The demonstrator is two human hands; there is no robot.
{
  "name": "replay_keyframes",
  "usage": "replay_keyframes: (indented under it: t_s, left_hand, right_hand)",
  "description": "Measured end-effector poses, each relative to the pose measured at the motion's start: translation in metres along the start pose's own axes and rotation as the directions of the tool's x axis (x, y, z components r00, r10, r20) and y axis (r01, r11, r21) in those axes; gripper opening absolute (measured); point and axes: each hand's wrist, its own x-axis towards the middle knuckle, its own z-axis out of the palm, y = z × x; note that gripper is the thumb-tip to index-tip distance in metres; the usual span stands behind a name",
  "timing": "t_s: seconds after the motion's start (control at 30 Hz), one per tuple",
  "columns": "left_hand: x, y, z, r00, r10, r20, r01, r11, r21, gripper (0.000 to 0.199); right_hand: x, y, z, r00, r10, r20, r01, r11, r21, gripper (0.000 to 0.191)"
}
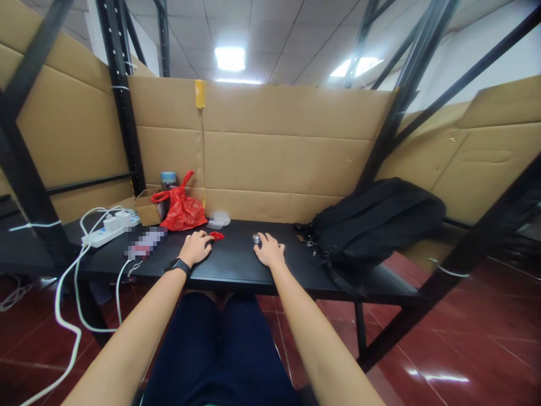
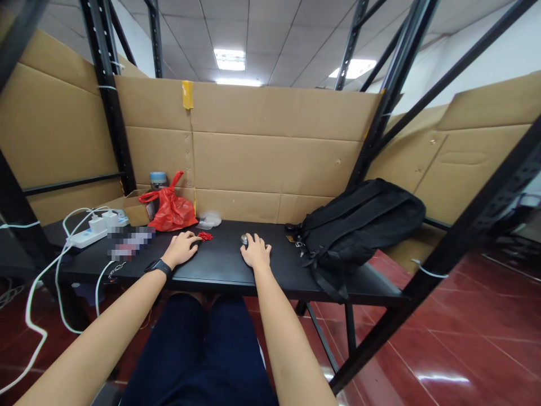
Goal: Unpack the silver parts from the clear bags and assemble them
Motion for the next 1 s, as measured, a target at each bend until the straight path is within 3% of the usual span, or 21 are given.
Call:
replay_keyframes:
  t_s: [0.17, 0.3, 0.43, 0.63, 0.87, 1.0]
  left_hand:
    - [-0.001, 0.001, 0.002, 1.000, -0.019, 0.008, 0.019, 0.999, 0.040, 0.043]
    - [-0.001, -0.001, 0.003, 0.999, -0.032, -0.010, 0.032, 0.999, 0.021, 0.033]
    - [0.000, -0.003, 0.002, 0.998, -0.036, -0.049, 0.035, 0.999, -0.030, 0.022]
    - [-0.002, 0.002, 0.001, 0.998, -0.038, -0.047, 0.034, 0.995, -0.095, 0.021]
    - [-0.024, 0.014, -0.012, 0.996, -0.014, -0.086, -0.006, 0.972, -0.236, 0.018]
    - [-0.033, 0.013, -0.024, 0.991, -0.120, -0.054, 0.092, 0.924, -0.370, 0.016]
  right_hand:
    - [0.000, -0.001, -0.003, 0.999, -0.051, -0.017, 0.052, 0.998, 0.020, 0.047]
    - [-0.004, -0.001, -0.005, 0.994, -0.096, -0.056, 0.099, 0.994, 0.037, 0.038]
    - [-0.002, 0.000, -0.007, 0.994, -0.097, -0.057, 0.101, 0.993, 0.055, 0.031]
    - [0.013, 0.003, -0.005, 0.994, -0.079, -0.075, 0.083, 0.995, 0.054, 0.020]
    - [0.023, 0.010, -0.003, 0.993, -0.027, -0.117, 0.049, 0.980, 0.192, 0.013]
    - [0.021, 0.008, -0.008, 0.988, -0.019, -0.152, 0.047, 0.981, 0.186, 0.013]
